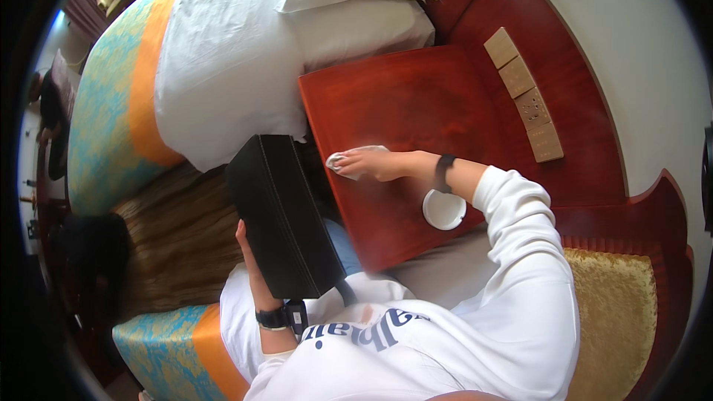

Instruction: The person wipes a white cup, then cleans a black tissue box and a wooden bedside table using a white cloth. The person wipes the top and sides of the table and the tissue box, then places the tissue box back on the table.

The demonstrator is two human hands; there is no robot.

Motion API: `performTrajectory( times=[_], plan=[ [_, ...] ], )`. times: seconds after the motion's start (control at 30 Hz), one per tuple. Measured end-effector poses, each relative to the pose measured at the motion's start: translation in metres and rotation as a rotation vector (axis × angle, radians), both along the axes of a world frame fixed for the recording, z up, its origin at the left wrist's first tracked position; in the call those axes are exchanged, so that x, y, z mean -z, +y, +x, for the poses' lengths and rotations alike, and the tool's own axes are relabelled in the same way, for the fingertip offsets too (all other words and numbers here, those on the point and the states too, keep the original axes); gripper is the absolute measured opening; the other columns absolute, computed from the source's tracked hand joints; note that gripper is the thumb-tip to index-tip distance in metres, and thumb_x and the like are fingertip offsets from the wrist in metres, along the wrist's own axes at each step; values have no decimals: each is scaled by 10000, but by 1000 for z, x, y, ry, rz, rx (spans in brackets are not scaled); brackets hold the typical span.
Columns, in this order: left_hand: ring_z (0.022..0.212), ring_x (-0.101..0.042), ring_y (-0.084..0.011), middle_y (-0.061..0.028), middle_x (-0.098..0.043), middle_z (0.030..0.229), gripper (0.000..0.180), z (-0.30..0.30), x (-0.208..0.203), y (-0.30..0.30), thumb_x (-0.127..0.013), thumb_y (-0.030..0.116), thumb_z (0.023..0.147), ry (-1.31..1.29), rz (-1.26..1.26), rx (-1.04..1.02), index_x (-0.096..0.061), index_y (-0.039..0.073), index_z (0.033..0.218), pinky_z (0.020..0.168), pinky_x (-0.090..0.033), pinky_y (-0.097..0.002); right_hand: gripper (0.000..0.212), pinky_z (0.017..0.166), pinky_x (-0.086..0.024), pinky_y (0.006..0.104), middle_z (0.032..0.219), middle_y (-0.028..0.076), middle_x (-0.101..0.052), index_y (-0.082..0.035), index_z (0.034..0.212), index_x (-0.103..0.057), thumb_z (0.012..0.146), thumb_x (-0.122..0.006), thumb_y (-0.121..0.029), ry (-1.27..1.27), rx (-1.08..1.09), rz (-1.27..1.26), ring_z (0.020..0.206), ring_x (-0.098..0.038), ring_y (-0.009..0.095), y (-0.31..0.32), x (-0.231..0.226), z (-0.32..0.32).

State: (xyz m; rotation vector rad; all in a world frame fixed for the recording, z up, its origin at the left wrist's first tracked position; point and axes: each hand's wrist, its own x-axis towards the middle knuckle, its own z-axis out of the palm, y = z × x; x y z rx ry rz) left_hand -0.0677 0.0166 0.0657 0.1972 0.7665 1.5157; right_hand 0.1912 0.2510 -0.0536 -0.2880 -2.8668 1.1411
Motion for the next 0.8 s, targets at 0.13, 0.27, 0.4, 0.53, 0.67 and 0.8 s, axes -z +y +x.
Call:
performTrajectory(
  times=[0.13,0.27,0.4,0.53,0.67,0.8],
  plan=[
    [1307,-377,-193,-45,-319,1456,496,-7,5,-7,-446,285,974,-44,80,16,-281,208,1436,1065,-375,-336,655,1124,-269,354,1426,56,-411,-102,1280,-525,677,-539,155,-50,-15,18,1374,-288,243,-28,-20,10],
    [1299,-391,-207,-62,-321,1451,522,0,-7,-10,-488,281,957,22,147,29,-282,211,1432,1014,-438,-343,665,1131,-256,352,1406,107,-430,-77,1285,-517,673,-549,180,-140,-50,-67,1368,-296,261,-47,-40,16],
    [1293,-403,-211,-78,-310,1449,571,-16,-8,-11,-513,308,941,-157,-46,-22,-254,198,1437,1003,-452,-341,680,1107,-268,333,1417,127,-425,-73,1329,-492,728,-403,232,-204,190,-621,1337,-362,262,-45,-73,15],
    [1318,-371,-208,-92,-289,1455,694,-25,27,-36,-552,328,914,643,167,-46,-149,188,1461,1043,-409,-340,696,1078,-264,287,1412,112,-442,-93,1336,-493,717,-371,202,194,421,-420,1320,-382,239,17,-62,-12],
    [1350,-322,-203,-93,-263,1470,791,-27,15,-43,-587,297,895,864,117,-70,-56,188,1472,1126,-281,-346,707,1078,-281,307,1386,96,-476,-97,1340,-491,699,-347,163,187,633,-319,1304,-403,240,57,-87,-67],
    [1364,-300,-210,-90,-226,1490,842,-37,25,-45,-612,240,876,1048,43,-59,-25,191,1477,1137,-261,-343,673,1088,-298,328,1373,147,-468,-72,1310,-499,703,-354,181,187,544,80,1315,-385,284,125,-27,-111]
  ],
)
